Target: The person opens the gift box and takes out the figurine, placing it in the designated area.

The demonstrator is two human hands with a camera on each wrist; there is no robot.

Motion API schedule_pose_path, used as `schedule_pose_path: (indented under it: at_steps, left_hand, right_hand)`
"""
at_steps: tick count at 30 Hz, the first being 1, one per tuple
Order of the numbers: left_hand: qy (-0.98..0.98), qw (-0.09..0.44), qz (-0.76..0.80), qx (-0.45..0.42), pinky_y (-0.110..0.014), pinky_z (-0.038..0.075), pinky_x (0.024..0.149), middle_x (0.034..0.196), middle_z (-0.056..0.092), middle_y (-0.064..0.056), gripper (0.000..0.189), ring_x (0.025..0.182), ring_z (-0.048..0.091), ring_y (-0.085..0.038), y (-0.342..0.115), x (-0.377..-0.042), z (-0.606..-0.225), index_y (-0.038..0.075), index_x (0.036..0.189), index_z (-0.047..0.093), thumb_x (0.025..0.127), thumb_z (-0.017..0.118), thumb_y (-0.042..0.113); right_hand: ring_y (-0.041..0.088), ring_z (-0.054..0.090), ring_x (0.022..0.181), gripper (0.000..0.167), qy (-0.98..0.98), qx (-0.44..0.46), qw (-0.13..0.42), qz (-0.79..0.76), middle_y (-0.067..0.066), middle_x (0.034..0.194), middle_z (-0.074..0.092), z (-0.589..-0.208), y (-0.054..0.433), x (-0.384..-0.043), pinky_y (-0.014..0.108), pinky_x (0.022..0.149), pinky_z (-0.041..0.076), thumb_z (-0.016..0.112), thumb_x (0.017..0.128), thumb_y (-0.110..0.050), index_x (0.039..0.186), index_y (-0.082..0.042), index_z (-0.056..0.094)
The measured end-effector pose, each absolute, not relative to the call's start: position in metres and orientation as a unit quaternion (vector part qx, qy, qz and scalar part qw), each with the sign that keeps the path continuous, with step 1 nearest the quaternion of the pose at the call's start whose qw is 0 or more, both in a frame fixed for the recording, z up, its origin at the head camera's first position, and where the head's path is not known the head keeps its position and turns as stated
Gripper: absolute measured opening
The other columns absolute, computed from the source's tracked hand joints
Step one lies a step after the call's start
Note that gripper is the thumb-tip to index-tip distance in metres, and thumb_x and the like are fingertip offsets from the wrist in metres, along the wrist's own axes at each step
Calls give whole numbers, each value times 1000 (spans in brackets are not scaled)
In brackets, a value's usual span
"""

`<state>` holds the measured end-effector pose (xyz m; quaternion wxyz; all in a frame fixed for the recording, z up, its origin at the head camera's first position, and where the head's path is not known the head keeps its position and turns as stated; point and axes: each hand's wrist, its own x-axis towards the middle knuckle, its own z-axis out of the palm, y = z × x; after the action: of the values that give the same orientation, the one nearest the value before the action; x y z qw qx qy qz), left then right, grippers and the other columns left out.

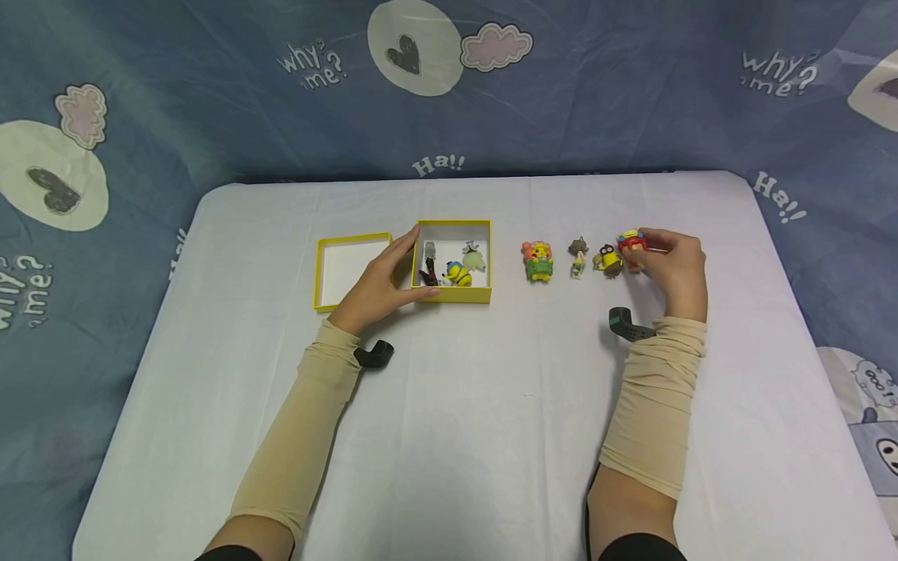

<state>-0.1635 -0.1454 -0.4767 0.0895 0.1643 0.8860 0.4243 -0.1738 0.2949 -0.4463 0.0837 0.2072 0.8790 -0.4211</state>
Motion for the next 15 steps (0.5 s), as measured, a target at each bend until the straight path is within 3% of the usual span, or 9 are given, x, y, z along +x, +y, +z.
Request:
schedule_pose_path:
  at_steps: [6, 9, 11, 15]
  left_hand:
    - [887, 91, 423, 164, -40, 18, 134, 174, 16, 11, 110, 162, 16, -14, -146, -163, -476, 33, 166, 16, 82, 84, 55]
    - [886, 92, 424, 163, -39, 18, 134, 173, 16, 13, 110, 161, 17, -13, -145, -162, -476, 32, 166, 17, 82, 84, 55]
    - [886, 92, 424, 162, -38, 18, 134, 173, 16, 15, 110, 161, 17, -13, -145, -162, -476, 31, 166, 17, 82, 84, 55]
    - [887, 91, 423, 162, -38, 19, 134, 173, 16, 15, 110, 161, 17, -14, -145, -163, -477, 31, 166, 17, 82, 84, 54]
  right_hand:
    - [25, 50, 135, 64, 883, 228, 87, -401, 15, 152, 57, -444, 295, -174, 26, 94, 47, 74, 95, -33, 152, -13, 53]
    - [30, 47, 140, 65, 881, 241, 89, -396, 15, 153, 56, -444, 295, -174, 29, 95, 46, 74, 95, -34, 153, -13, 52]
    - [26, 50, 136, 66, 880, 247, 90, -396, 15, 152, 56, -444, 296, -175, 23, 90, 48, 74, 95, -34, 153, -14, 51]
    - [7, 55, 112, 68, 873, 253, 92, -407, 15, 149, 59, -445, 297, -175, 9, 77, 52, 75, 94, -35, 154, -15, 50]
